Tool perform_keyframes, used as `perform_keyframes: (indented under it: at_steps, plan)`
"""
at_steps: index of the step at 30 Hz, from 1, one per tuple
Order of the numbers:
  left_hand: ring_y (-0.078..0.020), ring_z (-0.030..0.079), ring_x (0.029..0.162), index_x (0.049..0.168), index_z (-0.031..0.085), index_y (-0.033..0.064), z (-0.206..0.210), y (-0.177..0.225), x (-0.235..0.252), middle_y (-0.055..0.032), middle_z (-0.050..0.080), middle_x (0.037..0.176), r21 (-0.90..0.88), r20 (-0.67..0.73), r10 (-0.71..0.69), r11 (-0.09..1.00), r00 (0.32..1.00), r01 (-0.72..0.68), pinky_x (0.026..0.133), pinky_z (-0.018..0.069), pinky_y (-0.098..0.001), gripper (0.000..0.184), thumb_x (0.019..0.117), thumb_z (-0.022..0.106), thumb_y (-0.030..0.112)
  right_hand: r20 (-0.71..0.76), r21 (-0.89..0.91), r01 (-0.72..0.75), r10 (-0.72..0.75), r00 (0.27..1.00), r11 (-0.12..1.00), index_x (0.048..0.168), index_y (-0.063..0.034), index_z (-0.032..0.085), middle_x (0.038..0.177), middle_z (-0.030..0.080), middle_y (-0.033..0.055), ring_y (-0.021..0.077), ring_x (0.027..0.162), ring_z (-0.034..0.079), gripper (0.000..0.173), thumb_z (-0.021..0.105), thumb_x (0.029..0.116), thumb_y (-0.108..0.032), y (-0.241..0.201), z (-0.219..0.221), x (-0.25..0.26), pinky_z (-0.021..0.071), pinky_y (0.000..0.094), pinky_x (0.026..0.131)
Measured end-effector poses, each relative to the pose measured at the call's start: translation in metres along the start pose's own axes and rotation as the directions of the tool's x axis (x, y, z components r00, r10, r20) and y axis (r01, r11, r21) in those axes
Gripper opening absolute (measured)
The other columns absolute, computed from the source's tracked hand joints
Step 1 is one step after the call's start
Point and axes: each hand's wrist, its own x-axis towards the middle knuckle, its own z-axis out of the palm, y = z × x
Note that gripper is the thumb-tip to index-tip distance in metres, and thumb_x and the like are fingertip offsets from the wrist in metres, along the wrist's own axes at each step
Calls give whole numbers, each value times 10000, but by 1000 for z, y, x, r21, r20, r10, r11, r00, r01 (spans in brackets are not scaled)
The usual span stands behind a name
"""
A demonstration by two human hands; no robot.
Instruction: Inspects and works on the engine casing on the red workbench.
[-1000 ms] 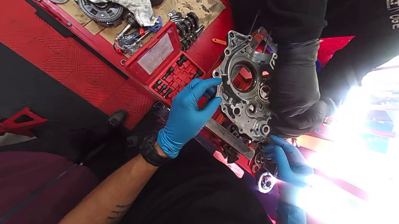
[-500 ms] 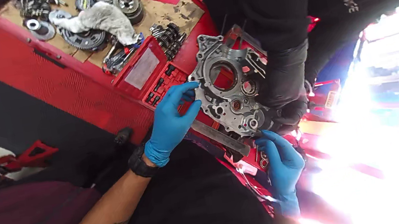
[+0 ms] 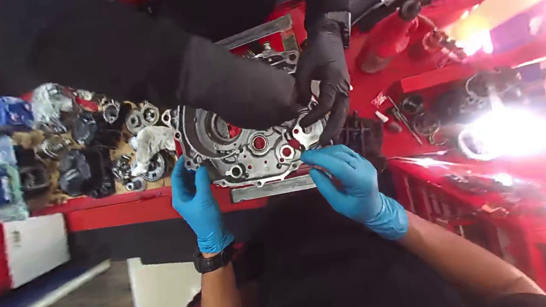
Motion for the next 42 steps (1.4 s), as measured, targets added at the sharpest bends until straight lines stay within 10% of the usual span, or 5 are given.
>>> perform_keyframes:
  at_steps: [42]
  plan:
    - [-103,636,1166,1358,500,-160,8,-11,-1,-173,630,1313,9,-95,114,994,989,-113,1019,506,-245,401,1014,497,48,-126,-14,120,-121,985,993,1134,-43,730,1076,765,106,177,1022,707,224,560,989,-58,14,13,-13,556,321,887]
